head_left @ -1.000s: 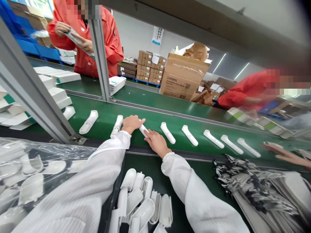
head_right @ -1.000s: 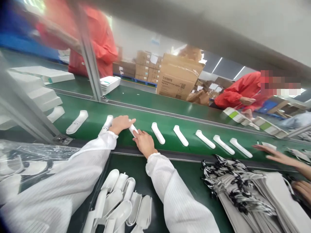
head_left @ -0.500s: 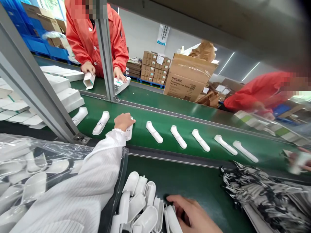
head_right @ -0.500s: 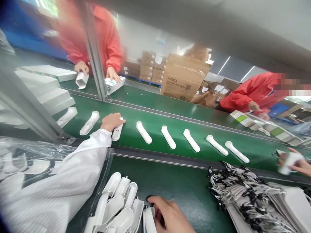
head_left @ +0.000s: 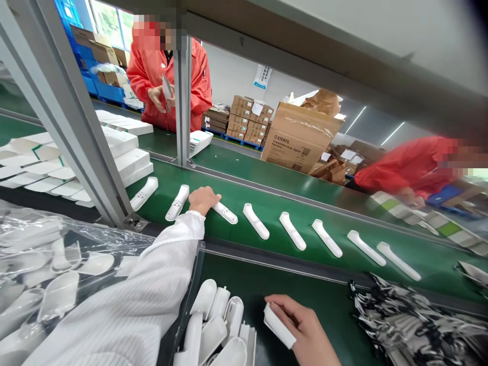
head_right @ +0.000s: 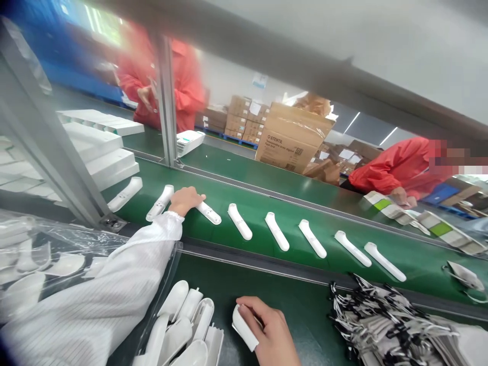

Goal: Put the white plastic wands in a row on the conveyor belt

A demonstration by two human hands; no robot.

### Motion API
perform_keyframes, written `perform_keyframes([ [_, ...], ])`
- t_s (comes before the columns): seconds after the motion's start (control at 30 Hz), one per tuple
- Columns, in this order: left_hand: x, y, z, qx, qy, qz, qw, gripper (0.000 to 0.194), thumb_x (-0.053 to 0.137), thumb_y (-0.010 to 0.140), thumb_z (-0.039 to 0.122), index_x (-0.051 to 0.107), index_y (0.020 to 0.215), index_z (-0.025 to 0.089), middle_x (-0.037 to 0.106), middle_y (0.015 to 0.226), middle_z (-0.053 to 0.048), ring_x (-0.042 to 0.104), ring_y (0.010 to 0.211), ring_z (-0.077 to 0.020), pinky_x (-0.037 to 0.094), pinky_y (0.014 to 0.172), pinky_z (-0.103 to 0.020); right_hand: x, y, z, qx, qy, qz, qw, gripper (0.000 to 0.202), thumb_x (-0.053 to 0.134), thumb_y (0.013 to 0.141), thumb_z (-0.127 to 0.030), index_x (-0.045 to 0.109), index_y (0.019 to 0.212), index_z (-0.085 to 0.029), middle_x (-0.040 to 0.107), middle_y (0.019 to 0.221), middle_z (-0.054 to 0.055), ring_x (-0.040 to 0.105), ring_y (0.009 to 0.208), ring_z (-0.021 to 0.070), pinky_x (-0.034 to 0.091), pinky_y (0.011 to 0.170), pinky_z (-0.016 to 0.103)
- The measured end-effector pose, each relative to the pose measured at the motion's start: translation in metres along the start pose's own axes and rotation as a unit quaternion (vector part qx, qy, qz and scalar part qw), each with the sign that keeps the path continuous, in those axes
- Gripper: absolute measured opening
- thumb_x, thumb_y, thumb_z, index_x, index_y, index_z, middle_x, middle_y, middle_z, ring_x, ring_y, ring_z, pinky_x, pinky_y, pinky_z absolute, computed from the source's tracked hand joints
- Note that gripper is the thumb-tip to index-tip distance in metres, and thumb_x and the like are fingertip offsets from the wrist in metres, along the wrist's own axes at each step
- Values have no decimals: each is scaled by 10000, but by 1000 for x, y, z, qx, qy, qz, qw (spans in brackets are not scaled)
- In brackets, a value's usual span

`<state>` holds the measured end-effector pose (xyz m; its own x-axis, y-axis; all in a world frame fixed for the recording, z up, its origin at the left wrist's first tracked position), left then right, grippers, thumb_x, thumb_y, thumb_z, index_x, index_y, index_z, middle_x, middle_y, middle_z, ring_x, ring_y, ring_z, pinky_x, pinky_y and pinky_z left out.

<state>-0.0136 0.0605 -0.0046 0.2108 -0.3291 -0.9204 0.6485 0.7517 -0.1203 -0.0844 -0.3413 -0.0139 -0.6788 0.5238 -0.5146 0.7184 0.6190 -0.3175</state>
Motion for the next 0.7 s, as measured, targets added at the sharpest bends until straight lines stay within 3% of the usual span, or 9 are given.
perform_keyframes([
  [0.07,4,0,4,32,6,-2,999,378,526,852,467,657,1006,148,677,1084,-183,643,949,-322,511,789,-412,0,5,-4,13,9,-15,1000,459,545,852,-674,742,1096,-339,682,1130,74,655,942,280,532,752,309],
  [0.17,10,1,10,73,15,-3,997,359,501,859,466,655,1019,184,681,1079,-150,650,930,-303,515,789,-408,-3,13,-13,41,41,-59,997,549,544,846,-680,678,1253,-336,616,1175,94,638,716,214,494,536,290],
  [0.27,15,0,16,90,25,-4,996,371,482,862,497,659,1023,213,682,1083,-133,653,945,-302,516,797,-399,-9,24,-21,11,48,-70,996,479,613,850,-586,689,1243,-322,608,1132,75,557,645,143,431,505,249],
  [0.4,20,-3,23,123,19,-11,992,426,444,872,558,659,1032,228,684,1083,-126,654,967,-306,514,806,-396,-17,53,-24,-15,113,-95,989,460,667,836,-460,693,1241,-243,629,845,26,458,564,100,392,531,239],
  [0.47,23,-5,27,135,13,-18,991,466,430,872,599,657,1036,227,685,1081,-126,653,978,-308,510,815,-393,-19,75,-28,-30,138,-74,987,502,625,856,-414,643,1313,-206,555,675,-17,463,555,112,410,556,248],
  [0.53,25,-6,29,143,13,-23,989,493,430,863,629,657,1033,225,685,1085,-126,650,997,-308,506,829,-386,-18,102,-36,-56,125,-22,990,521,554,878,-353,589,1374,-197,551,664,-20,511,585,132,465,614,273],
  [0.63,28,-9,34,157,14,-19,987,483,437,860,623,653,1036,229,688,1081,-117,647,1016,-301,501,844,-375,-8,141,-53,-151,22,71,986,511,449,894,-259,576,1387,-210,682,942,51,632,795,188,530,810,354],
  [0.7,30,-11,37,165,14,-13,986,465,442,862,609,648,1041,233,691,1074,-113,650,1014,-299,502,842,-377,4,159,-61,-241,-78,106,962,499,436,902,-219,583,1378,-195,667,1206,96,633,1056,241,486,982,404],
])
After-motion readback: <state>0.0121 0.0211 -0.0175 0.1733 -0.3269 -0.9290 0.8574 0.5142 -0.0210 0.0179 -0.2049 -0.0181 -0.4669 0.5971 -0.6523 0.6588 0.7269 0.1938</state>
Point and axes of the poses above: each hand's wrist, its own y-axis towards the middle knuckle, its own x-axis out of the palm, z = x × y, the point moved 2 cm from there along y, towards the middle knuckle
